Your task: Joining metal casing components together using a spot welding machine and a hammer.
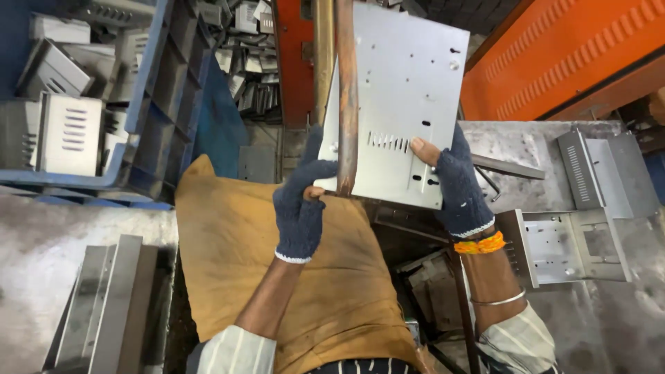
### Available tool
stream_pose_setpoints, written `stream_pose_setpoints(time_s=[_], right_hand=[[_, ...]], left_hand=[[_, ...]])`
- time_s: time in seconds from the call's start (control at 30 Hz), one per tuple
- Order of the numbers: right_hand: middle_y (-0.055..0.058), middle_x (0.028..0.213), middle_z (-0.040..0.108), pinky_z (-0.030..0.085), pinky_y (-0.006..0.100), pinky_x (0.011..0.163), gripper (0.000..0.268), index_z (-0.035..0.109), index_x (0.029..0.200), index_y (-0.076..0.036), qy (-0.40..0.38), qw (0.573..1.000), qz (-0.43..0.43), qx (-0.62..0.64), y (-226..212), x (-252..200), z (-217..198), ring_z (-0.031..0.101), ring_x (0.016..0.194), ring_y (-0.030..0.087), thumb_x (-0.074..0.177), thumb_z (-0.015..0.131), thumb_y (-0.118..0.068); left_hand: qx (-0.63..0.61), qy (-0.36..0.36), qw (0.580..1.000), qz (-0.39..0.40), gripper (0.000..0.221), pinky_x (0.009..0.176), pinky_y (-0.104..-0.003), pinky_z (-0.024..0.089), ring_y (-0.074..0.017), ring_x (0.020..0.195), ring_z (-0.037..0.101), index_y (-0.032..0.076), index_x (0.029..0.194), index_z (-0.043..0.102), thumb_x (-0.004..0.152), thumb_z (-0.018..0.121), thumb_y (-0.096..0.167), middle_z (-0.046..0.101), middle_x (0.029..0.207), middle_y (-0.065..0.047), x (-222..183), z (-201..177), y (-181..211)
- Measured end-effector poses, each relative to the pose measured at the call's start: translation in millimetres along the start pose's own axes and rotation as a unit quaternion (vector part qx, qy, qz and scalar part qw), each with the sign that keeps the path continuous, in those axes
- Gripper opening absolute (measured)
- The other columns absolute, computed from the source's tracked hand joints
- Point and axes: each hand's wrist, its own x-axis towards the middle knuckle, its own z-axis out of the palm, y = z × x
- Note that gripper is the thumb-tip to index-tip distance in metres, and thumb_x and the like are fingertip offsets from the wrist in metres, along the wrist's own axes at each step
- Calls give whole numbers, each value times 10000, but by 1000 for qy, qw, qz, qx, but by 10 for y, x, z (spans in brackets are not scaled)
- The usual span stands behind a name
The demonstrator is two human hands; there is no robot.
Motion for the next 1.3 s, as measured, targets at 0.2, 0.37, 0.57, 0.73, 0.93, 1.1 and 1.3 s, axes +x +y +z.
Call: stream_pose_setpoints(time_s=[0.2,0.37,0.57,0.73,0.93,1.1,1.3], right_hand=[[123,1222,690,549,323,933,641,568,1385,37,-13,999,36,24,-135,117,65,664,1091,207,834,720,-253],[141,1160,699,611,333,831,641,572,1387,42,-80,996,5,38,-328,296,34,708,1019,216,865,698,-308],[117,1053,722,606,291,692,621,604,1348,45,-112,993,45,-12,-328,607,17,723,858,185,857,719,-318],[83,1061,728,605,275,709,628,593,1358,19,-164,986,31,-26,-306,848,74,724,867,149,836,750,-292],[74,1088,708,601,282,745,600,606,1326,43,-203,975,85,34,-177,985,136,713,892,143,839,786,-258],[74,1062,723,618,284,730,623,602,1343,12,-210,974,80,16,-488,824,243,735,866,151,815,755,-280],[82,1029,738,593,266,679,618,624,1338,23,-125,990,66,24,-366,537,206,730,821,150,821,748,-292]], left_hand=[[18,-13,991,131,219,994,-345,531,-213,1305,630,38,1242,680,1124,599,203,650,1470,-123,50,24,270],[82,-36,996,25,440,886,-318,541,-168,1071,628,49,1334,641,899,701,29,689,1376,-112,11,53,388],[136,18,986,95,509,1044,-351,586,-270,1335,644,62,1346,638,877,773,-84,663,1417,-137,-105,211,355],[133,69,988,41,453,870,-309,617,-234,1178,726,53,1284,674,862,799,-54,676,1389,-161,-130,323,356],[230,136,953,143,368,987,-342,607,-272,1340,671,57,1274,669,938,784,-37,635,1444,-161,-238,368,322],[201,84,973,78,627,952,-329,590,-283,1274,682,61,1403,581,833,831,-19,606,1471,-181,-82,304,599],[119,64,989,65,740,1052,-345,598,-211,1286,680,94,1514,504,855,807,-55,652,1441,-116,-124,143,413]])
